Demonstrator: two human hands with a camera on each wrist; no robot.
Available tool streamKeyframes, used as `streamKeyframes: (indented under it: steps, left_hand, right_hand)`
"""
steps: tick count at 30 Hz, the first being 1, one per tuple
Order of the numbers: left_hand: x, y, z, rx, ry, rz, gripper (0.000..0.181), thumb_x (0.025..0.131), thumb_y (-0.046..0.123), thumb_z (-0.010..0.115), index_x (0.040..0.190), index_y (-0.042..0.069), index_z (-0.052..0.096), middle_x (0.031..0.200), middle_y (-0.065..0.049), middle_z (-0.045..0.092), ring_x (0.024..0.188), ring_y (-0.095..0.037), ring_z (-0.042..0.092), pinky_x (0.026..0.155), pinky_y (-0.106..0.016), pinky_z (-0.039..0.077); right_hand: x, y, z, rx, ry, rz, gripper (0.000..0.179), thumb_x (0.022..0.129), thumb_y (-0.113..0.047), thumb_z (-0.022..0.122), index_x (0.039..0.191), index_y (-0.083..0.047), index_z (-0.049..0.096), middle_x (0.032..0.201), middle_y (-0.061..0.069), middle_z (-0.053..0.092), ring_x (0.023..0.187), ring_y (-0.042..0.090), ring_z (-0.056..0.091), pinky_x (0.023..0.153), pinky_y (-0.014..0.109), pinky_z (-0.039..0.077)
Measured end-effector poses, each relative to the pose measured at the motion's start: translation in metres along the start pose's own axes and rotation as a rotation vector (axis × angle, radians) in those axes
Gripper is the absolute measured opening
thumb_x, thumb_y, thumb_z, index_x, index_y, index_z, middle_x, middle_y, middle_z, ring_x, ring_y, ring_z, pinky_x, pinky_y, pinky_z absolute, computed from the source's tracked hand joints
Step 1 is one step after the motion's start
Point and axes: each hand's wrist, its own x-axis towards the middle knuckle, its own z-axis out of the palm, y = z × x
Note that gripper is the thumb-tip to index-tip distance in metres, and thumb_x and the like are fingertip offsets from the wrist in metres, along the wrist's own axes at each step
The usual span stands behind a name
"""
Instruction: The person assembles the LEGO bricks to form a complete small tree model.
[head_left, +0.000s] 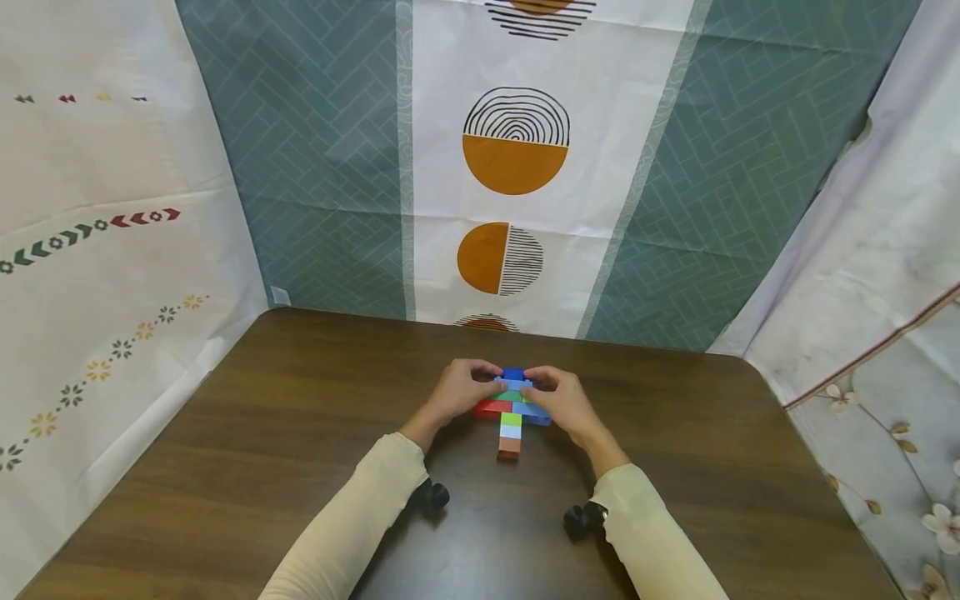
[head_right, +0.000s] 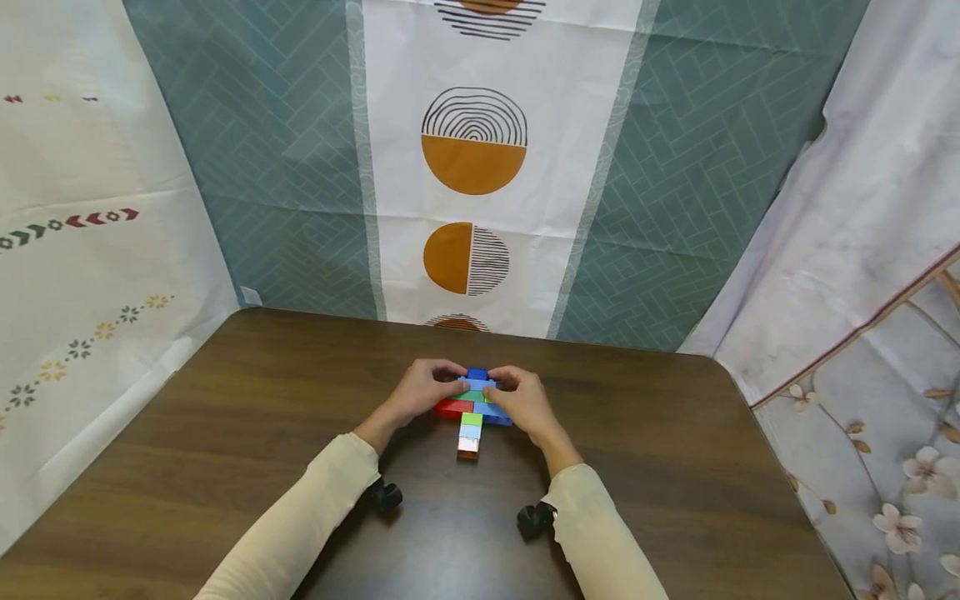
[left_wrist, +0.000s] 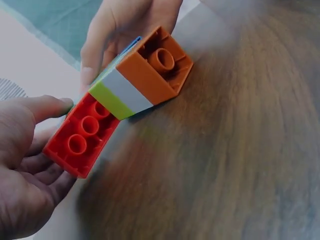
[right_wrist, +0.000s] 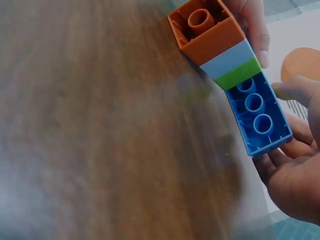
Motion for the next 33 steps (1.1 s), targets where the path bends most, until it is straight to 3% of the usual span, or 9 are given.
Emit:
streamKeyframes:
  steps: [15,24,30,33]
  left_hand:
    - [0.003,-0.007,0.003,0.035,-0.028,-0.007,0.031,0.094,0.03,0.076,0.118,0.011,0.076,0.121,-0.008,0.073,0.109,-0.024,0.063,0.101,-0.044,0.054]
    - [0.003,-0.009,0.005,0.081,-0.025,0.017,0.032,0.095,0.031,0.074,0.12,0.012,0.075,0.121,-0.008,0.073,0.108,-0.023,0.064,0.101,-0.044,0.055]
    - [-0.002,0.002,-0.008,0.152,0.005,0.056,0.035,0.095,0.029,0.075,0.125,0.011,0.071,0.126,-0.008,0.072,0.114,-0.025,0.067,0.104,-0.043,0.056]
    - [-0.006,0.012,-0.018,0.226,0.036,0.085,0.041,0.094,0.03,0.076,0.131,0.013,0.068,0.134,-0.007,0.069,0.124,-0.028,0.064,0.107,-0.047,0.054]
  right_hand:
    - [0.001,0.008,0.005,0.018,-0.01,0.016,0.035,0.096,-0.018,0.072,0.129,-0.006,0.069,0.126,0.015,0.068,0.112,0.026,0.061,0.096,0.034,0.053]
    - [0.003,0.009,0.003,-0.013,-0.013,0.022,0.036,0.096,-0.021,0.072,0.129,-0.009,0.068,0.13,0.013,0.068,0.116,0.029,0.06,0.105,0.046,0.051]
    - [-0.002,0.001,-0.006,-0.135,0.028,-0.074,0.038,0.099,-0.022,0.069,0.133,-0.006,0.064,0.129,0.013,0.068,0.121,0.031,0.062,0.109,0.051,0.051]
    - [-0.007,-0.01,-0.014,-0.232,0.051,-0.138,0.044,0.1,-0.025,0.067,0.139,-0.006,0.059,0.136,0.015,0.065,0.129,0.035,0.059,0.111,0.056,0.048]
